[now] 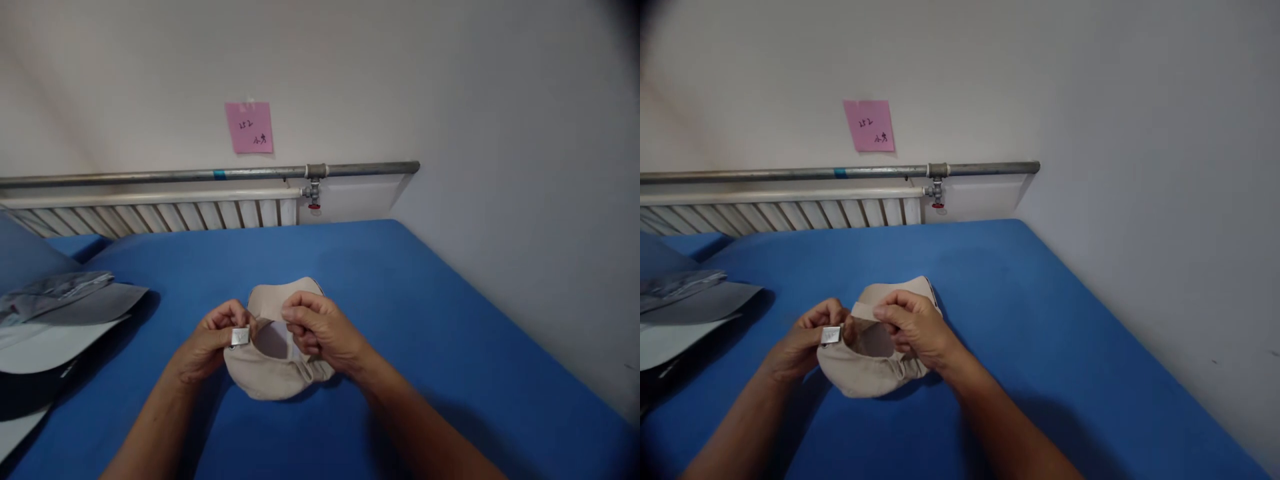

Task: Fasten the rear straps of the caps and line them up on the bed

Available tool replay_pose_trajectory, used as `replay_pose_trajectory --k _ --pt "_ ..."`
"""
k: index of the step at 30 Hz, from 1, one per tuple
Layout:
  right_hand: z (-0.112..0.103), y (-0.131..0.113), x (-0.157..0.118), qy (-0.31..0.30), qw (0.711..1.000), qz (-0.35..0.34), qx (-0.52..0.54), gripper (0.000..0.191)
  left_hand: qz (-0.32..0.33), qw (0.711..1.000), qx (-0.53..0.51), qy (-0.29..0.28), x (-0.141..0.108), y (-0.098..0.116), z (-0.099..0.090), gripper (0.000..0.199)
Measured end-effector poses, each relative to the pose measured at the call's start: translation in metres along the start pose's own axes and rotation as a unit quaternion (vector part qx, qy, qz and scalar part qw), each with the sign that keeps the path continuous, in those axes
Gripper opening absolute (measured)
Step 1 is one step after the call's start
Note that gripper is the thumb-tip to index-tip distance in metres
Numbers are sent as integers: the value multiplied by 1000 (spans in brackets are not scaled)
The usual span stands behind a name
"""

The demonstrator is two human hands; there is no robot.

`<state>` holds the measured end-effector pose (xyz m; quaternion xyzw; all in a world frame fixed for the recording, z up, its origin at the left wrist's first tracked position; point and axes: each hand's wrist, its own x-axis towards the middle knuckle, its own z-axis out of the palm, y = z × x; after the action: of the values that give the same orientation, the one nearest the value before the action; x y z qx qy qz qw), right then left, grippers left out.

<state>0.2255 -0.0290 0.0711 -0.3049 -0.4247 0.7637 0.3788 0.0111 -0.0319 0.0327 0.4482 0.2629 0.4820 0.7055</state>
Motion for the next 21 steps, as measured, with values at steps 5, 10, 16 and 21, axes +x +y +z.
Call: replay_pose_trajectory --k 5,10,16,21 --pt "-5 15 8 -18 997 65 26 24 1 1000 -4 5 2 -2 0 19" --pt "-2 19 8 -23 996 84 4 20 -13 1000 -14 20 2 -2 -1 21" --pt "-2 21 8 -41 995 92 7 18 -17 1000 -13 17 2 -3 -2 20" --pt "-3 22 8 -38 994 101 11 19 -19 1000 -6 21 2 -4 -3 19"
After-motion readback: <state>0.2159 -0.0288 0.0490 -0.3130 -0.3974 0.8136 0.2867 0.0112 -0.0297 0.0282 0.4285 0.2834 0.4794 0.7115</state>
